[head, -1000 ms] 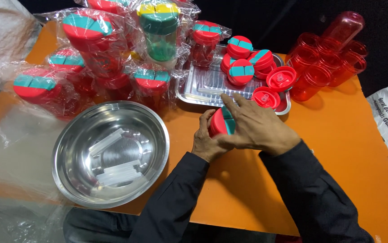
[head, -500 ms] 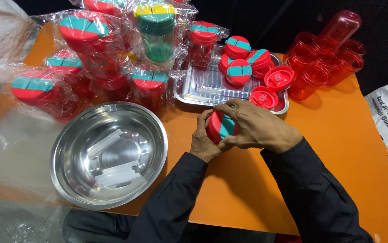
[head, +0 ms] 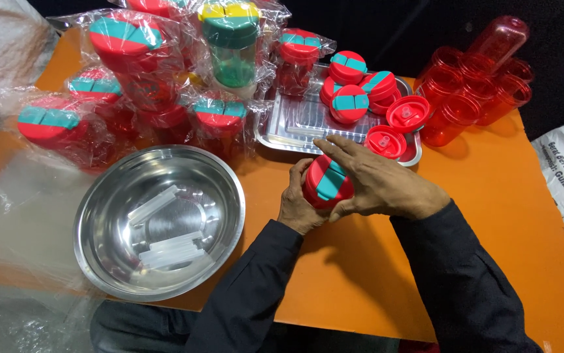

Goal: Cleaning a red plastic container with a cloth and then fitting a multi-colored lid onto it.

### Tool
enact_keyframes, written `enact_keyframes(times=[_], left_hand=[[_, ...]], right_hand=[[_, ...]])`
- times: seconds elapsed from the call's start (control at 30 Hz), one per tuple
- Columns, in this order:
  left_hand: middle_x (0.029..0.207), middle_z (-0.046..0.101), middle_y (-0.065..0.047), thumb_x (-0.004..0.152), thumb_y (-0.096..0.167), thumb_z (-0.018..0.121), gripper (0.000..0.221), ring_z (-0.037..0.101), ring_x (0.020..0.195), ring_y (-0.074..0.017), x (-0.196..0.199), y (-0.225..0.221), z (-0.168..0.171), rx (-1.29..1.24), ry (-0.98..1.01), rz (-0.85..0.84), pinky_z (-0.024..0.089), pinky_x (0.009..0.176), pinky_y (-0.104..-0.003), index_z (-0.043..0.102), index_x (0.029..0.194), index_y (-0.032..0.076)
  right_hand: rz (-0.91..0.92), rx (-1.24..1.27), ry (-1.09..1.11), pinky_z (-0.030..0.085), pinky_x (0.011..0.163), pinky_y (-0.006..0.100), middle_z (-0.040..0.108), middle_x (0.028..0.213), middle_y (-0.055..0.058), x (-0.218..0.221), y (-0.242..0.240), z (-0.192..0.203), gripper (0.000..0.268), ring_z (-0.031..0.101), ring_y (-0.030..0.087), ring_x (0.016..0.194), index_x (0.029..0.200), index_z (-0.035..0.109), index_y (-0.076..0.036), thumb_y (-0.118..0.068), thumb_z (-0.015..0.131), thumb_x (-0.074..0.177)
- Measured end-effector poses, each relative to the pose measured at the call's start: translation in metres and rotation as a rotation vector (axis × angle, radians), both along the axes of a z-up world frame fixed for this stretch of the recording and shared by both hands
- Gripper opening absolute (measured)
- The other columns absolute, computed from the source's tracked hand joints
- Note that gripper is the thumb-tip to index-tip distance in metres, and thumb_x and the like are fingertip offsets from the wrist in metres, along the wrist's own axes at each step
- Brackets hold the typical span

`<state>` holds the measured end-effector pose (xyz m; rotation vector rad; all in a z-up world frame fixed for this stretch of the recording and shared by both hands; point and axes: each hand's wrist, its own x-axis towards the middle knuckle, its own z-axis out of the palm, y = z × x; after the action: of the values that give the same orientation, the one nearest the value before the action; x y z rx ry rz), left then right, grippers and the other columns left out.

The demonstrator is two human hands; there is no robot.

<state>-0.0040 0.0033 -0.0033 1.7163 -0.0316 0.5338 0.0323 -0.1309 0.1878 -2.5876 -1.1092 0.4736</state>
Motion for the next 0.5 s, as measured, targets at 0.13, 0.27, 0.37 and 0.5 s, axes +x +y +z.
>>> enact_keyframes(times=[0.13, 0.27, 0.37, 0.5], left_hand=[[0.119, 0.069, -0.01, 0.055, 0.057, 0.092, 0.103, 0.07, 0.11, -0.0375, 0.0, 0.0, 0.008, 0.0, -0.002, -0.003, 0.056, 0.098, -0.05, 0.042, 0.138, 0.02], [0.118, 0.069, -0.011, 0.055, 0.056, 0.094, 0.104, 0.07, 0.109, -0.0383, 0.002, -0.001, -0.001, -0.009, -0.012, 0.006, 0.056, 0.098, -0.05, 0.044, 0.138, 0.018], [0.115, 0.07, -0.012, 0.055, 0.059, 0.093, 0.103, 0.071, 0.105, -0.0403, 0.002, -0.001, -0.002, 0.012, -0.023, 0.025, 0.058, 0.094, -0.051, 0.043, 0.136, 0.019], [0.115, 0.069, -0.011, 0.051, 0.06, 0.094, 0.107, 0.071, 0.105, -0.0401, 0.004, -0.001, -0.008, 0.02, -0.013, 0.033, 0.058, 0.094, -0.05, 0.043, 0.136, 0.02]], right_hand=[[0.04, 0.075, 0.043, 0.046, 0.101, 0.065, 0.045, 0.146, 0.034, 0.005, -0.011, -0.013, 0.109, 0.049, 0.058, 0.129, 0.152, 0.039, -0.007, -0.037, 0.096, 0.064], [0.009, 0.11, 0.044, 0.047, 0.101, 0.064, 0.048, 0.144, 0.03, 0.01, -0.011, -0.026, 0.107, 0.051, 0.055, 0.129, 0.152, 0.04, -0.01, -0.039, 0.095, 0.065], [-0.009, 0.112, 0.02, 0.048, 0.1, 0.064, 0.049, 0.143, 0.028, 0.01, -0.011, -0.032, 0.108, 0.053, 0.054, 0.128, 0.151, 0.042, -0.011, -0.046, 0.095, 0.064], [-0.038, 0.127, 0.012, 0.047, 0.102, 0.062, 0.05, 0.142, 0.025, 0.011, -0.012, -0.038, 0.109, 0.052, 0.052, 0.128, 0.152, 0.043, -0.015, -0.049, 0.096, 0.062]])
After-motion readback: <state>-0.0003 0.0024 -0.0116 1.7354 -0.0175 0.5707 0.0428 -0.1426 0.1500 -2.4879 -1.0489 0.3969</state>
